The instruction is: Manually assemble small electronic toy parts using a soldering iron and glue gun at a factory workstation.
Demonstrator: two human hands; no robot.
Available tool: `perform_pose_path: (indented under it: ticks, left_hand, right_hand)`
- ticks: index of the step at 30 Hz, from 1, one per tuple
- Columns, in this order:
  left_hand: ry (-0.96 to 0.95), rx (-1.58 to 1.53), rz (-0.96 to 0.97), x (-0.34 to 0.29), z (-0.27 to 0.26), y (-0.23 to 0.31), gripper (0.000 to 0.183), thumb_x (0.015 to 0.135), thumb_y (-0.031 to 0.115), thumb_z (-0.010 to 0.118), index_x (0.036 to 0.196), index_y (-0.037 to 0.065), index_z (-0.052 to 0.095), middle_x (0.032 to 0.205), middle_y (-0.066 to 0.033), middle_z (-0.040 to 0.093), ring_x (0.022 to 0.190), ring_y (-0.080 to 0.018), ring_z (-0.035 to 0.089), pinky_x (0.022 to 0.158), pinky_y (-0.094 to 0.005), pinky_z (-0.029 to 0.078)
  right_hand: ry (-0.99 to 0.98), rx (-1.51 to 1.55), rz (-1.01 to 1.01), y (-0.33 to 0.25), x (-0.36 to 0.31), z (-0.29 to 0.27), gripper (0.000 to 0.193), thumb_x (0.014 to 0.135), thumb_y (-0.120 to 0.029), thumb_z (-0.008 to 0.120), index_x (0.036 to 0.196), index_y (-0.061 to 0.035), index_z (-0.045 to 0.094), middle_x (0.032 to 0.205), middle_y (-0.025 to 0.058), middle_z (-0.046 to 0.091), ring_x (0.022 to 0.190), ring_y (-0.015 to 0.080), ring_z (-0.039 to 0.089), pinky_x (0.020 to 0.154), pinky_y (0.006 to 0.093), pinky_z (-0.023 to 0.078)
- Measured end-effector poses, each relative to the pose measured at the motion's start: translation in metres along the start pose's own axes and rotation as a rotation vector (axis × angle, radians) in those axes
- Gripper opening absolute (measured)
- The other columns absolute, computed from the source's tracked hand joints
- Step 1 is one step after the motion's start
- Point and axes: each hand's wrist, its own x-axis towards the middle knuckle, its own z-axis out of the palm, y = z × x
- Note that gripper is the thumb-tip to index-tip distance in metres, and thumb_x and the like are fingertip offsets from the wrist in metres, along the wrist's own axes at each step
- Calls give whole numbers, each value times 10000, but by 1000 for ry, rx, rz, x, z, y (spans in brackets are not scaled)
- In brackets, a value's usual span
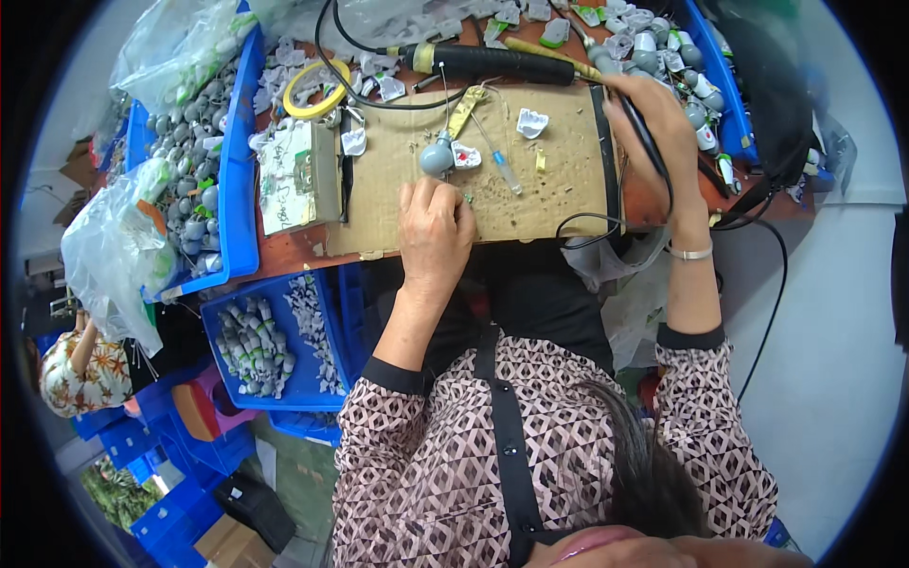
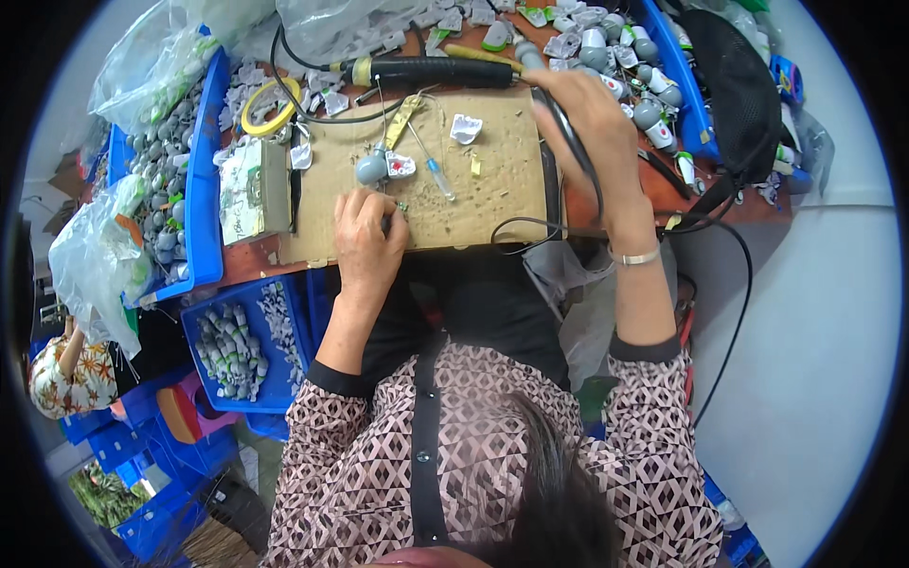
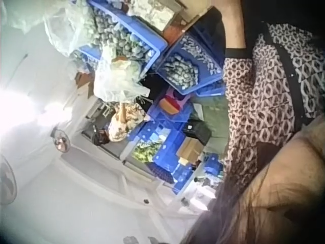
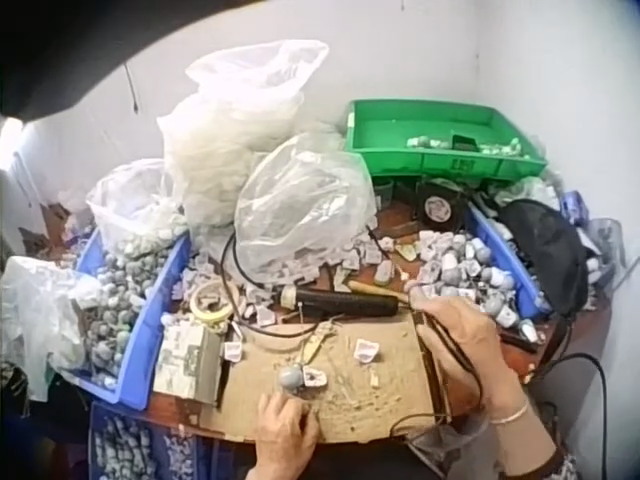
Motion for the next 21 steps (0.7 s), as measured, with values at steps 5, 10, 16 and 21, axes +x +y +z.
perform_pose_path:
  ticks: [5,10,16,21]
  left_hand:
    - [6,-8,2,2,-3,5,115,709,-23,617,741,33,521,788,-119,516,772,-316,481,707,-406,413]
    - [28,-2,14,2,3,4,117,710,-19,622,745,29,522,791,-120,519,774,-318,480,703,-407,414]
    - [34,-4,-9,-1,1,3,119,711,-15,619,742,26,512,797,-124,522,774,-320,478,704,-410,416]
    - [44,-13,1,-1,4,2,118,712,-16,617,740,25,510,800,-127,519,776,-322,480,707,-414,417]
  right_hand:
    - [89,-248,-42,61,55,26,278,855,-188,599,1124,-118,610,1043,115,630,984,302,581,839,379,461]
    - [34,-292,-28,94,101,49,334,836,-83,553,1164,-119,604,1113,186,618,1116,373,536,916,417,454]
    - [-196,-408,51,107,96,60,403,818,-67,553,1218,-98,580,1206,194,575,1186,365,486,956,409,427]
    - [-216,-693,-24,131,85,76,468,800,-23,472,1225,-189,577,1206,59,591,1098,294,557,895,413,452]
